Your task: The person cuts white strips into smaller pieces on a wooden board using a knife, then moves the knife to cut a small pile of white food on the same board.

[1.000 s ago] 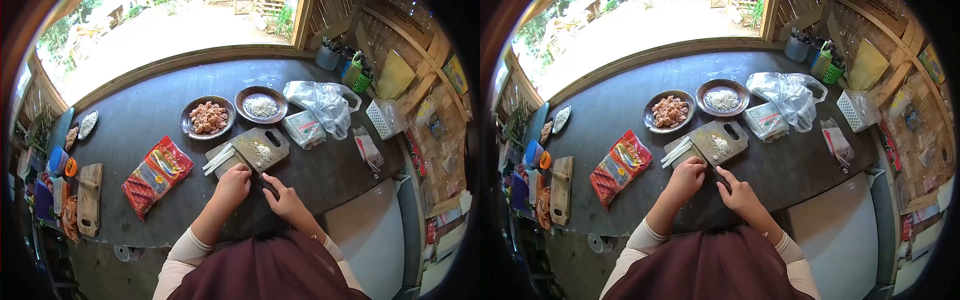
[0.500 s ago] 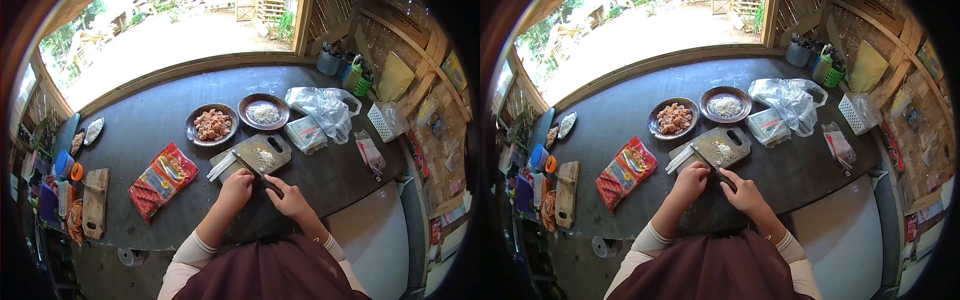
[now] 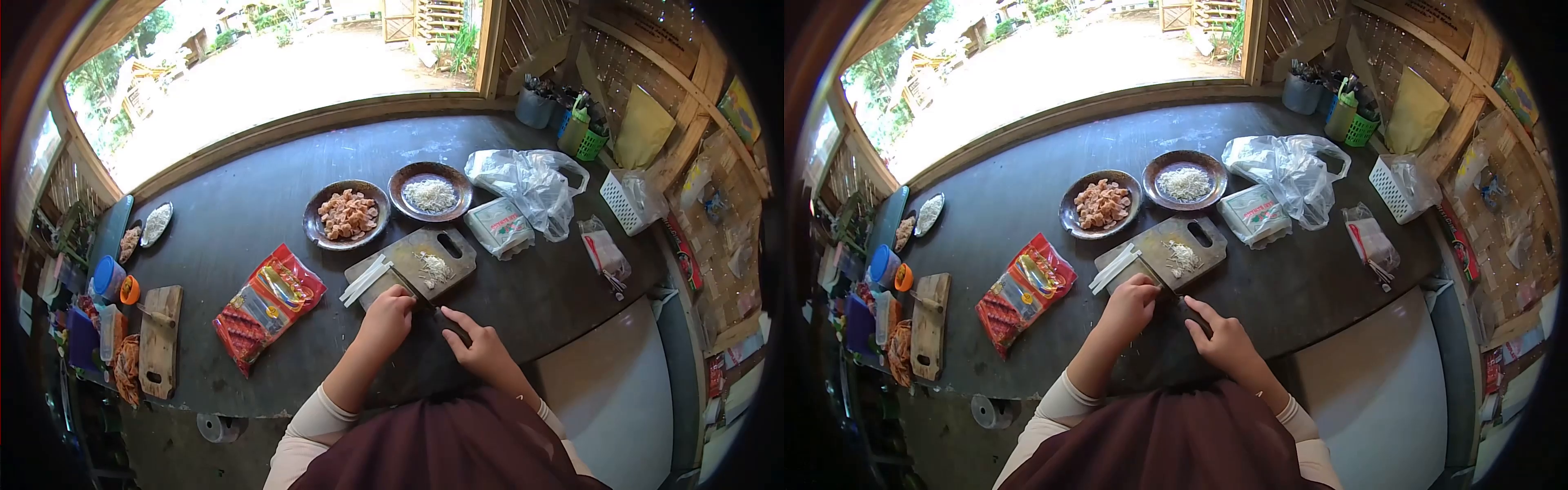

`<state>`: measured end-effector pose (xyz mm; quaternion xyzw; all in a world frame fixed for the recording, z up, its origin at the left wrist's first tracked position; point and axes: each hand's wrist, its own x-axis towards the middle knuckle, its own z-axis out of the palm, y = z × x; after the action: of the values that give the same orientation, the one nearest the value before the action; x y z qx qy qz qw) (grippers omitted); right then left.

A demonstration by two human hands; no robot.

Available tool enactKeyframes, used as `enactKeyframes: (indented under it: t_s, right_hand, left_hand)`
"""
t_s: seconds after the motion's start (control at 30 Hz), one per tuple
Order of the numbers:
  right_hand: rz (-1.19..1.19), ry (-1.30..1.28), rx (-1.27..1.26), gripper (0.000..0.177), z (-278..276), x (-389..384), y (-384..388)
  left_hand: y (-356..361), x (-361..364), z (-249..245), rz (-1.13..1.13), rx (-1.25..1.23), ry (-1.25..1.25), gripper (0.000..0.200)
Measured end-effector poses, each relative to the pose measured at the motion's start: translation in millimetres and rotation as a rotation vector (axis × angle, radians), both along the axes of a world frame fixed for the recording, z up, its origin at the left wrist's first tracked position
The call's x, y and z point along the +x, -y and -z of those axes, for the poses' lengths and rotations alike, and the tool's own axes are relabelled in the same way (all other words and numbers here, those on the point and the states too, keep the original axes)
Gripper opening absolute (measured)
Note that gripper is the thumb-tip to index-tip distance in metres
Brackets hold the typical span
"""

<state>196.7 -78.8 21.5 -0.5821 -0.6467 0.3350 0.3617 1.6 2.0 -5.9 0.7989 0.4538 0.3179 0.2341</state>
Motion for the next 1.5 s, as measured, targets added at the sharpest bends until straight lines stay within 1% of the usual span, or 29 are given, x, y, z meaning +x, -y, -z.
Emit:
enactKeyframes:
  t_s: [0.1, 0.17, 0.3, 0.4, 0.47, 0.57, 0.6, 0.67, 0.7, 0.77, 0.8, 0.9, 0.93, 1.0, 1.1, 1.33, 1.4, 1.5]
  right_hand:
    - [0.001, 0.023, -0.035, 0.041, -1.8, 1.2, 4.4]
    - [-0.037, 0.02, 0.011, 0.04, -2.9, 2.7, 5.9]
    - [-0.042, 0.002, 0.096, 0.041, 12.8, 6.7, 8.9]
    - [-0.049, 0.063, 0.101, 0.043, 15.5, 8.0, 9.6]
    - [-0.076, 0.272, 0.012, 0.045, 6.9, 8.0, 7.6]
    - [-0.086, 0.333, -0.032, 0.046, 0.6, 3.3, -0.8]
    - [-0.085, 0.336, -0.031, 0.046, -3.3, 2.2, -2.8]
    - [-0.092, 0.302, -0.14, 0.045, -11.2, 0.0, -7.2]
    - [-0.1, 0.305, -0.133, 0.045, -6.1, 1.4, -6.8]
    - [-0.086, 0.267, 0.035, 0.048, 13.6, 9.2, 1.3]
    - [-0.096, 0.273, 0.049, 0.048, 16.2, 13.4, 6.0]
    - [-0.095, 0.193, 0.025, 0.049, 16.4, 23.0, 15.1]
    - [-0.097, 0.198, 0.033, 0.049, 13.1, 23.1, 13.0]
    - [-0.098, 0.249, -0.045, 0.049, 4.0, 17.9, 9.1]
    - [-0.113, 0.256, -0.092, 0.049, -2.2, 8.6, -4.1]
    - [-0.131, 0.277, -0.04, 0.048, 9.4, 18.2, 2.0]
    - [-0.13, 0.148, 0.061, 0.047, 12.4, 22.3, 3.9]
    - [-0.127, 0.153, -0.022, 0.047, 5.8, 15.7, -2.3]
  left_hand:
    - [0.7, 0.5, 1.4, -0.01, 0.012, -0.002, 0.017]
    - [0.4, 0.4, 0.2, -0.006, 0.016, -0.006, 0.017]
    - [1.8, 2.1, -2.2, -0.005, 0.009, -0.041, 0.017]
    - [2.5, 4.1, -3.9, 0.004, -0.004, -0.073, 0.016]
    - [3.7, 5.4, -3.8, -0.021, 0.004, -0.138, 0.017]
    - [4.6, 6.4, -3.6, -0.037, 0.005, -0.161, 0.019]
    - [4.9, 7.2, -3.4, -0.038, 0.007, -0.158, 0.019]
    - [4.9, 7.0, -4.0, -0.041, -0.001, -0.145, 0.019]
    - [5.4, 6.5, -4.5, -0.051, 0.004, -0.143, 0.019]
    - [5.9, 6.3, -5.9, -0.039, 0.012, -0.143, 0.02]
    - [5.4, 5.6, -6.6, -0.051, 0.024, -0.138, 0.02]
    - [5.6, 6.0, -7.5, -0.027, 0.002, -0.168, 0.022]
    - [4.6, 5.8, -6.7, -0.031, 0.009, -0.163, 0.022]
    - [2.3, 5.2, -4.4, -0.01, 0.004, -0.195, 0.02]
    - [3.4, 6.1, -7.7, -0.024, -0.011, -0.207, 0.022]
    - [2.9, 4.6, -1.8, -0.018, 0.025, -0.18, 0.023]
    - [3.2, 4.8, -2.8, -0.009, 0.034, -0.187, 0.023]
    - [2.5, 5.2, -4.4, -0.015, 0.016, -0.173, 0.023]
